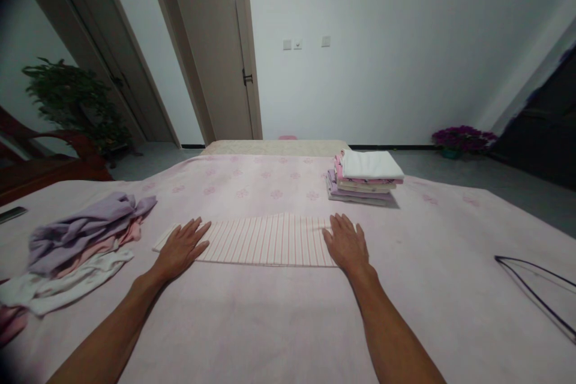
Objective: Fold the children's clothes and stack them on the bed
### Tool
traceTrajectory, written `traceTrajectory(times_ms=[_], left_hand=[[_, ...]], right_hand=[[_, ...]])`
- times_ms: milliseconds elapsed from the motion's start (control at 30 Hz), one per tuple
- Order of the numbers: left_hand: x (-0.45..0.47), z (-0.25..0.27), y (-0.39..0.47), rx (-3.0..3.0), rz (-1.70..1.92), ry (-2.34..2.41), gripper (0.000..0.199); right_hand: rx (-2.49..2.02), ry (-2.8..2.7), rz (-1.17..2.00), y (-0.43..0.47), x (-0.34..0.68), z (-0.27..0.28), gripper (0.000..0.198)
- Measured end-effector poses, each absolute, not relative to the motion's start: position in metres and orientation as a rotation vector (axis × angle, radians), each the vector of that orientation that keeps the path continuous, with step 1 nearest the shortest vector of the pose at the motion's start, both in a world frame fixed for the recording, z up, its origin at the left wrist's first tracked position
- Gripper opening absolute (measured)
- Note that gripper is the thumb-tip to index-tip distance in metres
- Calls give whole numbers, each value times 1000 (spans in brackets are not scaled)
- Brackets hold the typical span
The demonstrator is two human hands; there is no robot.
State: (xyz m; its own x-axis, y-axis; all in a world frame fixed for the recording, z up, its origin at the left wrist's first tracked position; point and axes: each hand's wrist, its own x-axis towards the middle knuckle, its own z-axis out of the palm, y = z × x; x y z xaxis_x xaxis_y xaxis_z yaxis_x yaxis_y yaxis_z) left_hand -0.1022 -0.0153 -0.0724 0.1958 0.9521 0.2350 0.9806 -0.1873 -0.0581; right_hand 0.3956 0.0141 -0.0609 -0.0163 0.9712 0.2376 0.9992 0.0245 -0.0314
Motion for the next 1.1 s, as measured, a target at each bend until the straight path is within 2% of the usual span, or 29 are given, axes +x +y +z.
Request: traceTrajectory(times_ms=[233,400,633,767,900,1033,1100], left_hand=[[-103,-74,-18,-2219,-311,-1874,54],[-107,-71,-19,-2053,-321,-1970,55],[-111,-69,-18,-2095,-129,-1980,58],[-117,-73,-17,-2128,-153,-2013,59],[-127,-75,-17,-2145,-394,-2068,55],[-139,-71,-16,-1997,-903,-2257,50],[-145,-67,-17,-1848,-961,-2357,50]], right_hand=[[-2048,-2117,-325,10,394,-57,54],[-1882,-2158,-448,2,383,-43,52],[-1786,-2398,-178,1,371,-52,58],[-1876,-2363,-194,7,381,-62,62],[-1950,-2291,-291,11,389,-66,63],[-1994,-2251,-342,12,390,-68,63],[-1993,-2243,-342,12,390,-68,62]])
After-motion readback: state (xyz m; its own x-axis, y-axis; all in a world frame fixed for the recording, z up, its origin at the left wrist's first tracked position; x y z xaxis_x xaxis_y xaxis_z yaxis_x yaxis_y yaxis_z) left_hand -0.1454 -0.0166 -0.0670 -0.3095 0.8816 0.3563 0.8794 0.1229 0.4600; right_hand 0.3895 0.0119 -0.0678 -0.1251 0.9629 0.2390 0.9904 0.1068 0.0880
